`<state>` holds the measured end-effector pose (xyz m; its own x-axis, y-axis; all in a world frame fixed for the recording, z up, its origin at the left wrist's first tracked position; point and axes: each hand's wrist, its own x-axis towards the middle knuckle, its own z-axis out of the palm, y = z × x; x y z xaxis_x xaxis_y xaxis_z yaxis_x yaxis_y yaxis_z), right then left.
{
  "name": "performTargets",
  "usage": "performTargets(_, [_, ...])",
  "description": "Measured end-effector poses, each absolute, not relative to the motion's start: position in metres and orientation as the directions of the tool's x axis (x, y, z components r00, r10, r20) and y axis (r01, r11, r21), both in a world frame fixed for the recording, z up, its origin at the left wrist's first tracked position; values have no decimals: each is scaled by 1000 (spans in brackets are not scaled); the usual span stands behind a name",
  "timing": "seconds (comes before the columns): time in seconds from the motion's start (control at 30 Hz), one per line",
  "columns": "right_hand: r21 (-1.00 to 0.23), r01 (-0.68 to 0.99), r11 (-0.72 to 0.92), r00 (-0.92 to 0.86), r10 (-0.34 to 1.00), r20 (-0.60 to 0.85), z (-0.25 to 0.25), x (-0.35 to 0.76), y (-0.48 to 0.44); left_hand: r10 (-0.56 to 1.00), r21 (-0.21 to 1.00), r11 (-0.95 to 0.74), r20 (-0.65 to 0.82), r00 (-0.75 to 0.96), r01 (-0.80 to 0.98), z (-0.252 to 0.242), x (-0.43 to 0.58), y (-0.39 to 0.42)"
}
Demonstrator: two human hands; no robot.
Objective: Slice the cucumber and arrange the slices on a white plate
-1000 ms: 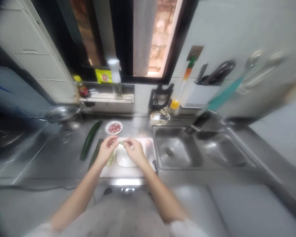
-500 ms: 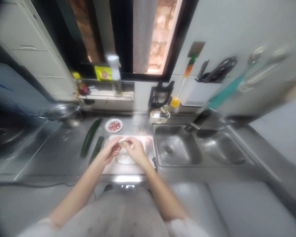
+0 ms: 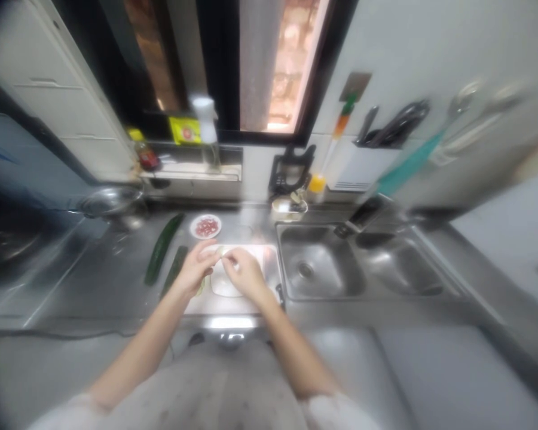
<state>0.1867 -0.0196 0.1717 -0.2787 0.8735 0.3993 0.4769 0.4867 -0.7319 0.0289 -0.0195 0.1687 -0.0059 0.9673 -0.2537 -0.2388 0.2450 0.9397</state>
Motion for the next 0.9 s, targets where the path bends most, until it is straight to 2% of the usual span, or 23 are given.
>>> performTargets(0.13, [-626, 521, 580, -362, 815, 453, 175, 189, -18, 947, 929, 322, -316, 61, -181, 172, 26, -22])
performTargets(0.23, [-554, 533, 639, -424, 769, 479, 175, 192, -17, 924, 899, 382, -366, 114, -215, 173, 23, -22])
performTargets(0.47, [-496, 545, 676, -453, 735, 504, 174, 193, -16, 915, 873, 403, -376, 150, -274, 169, 22, -19])
performTargets(0.7, [-517, 561, 646, -397, 758, 518, 171, 191, -16, 973, 953, 229, -228, 24, -197, 167, 28, -19])
performTargets(0.9, [-627, 549, 553, -300, 831, 470, 168, 187, -18, 999, 991, -2, -4, -47, -135, 158, 33, -18])
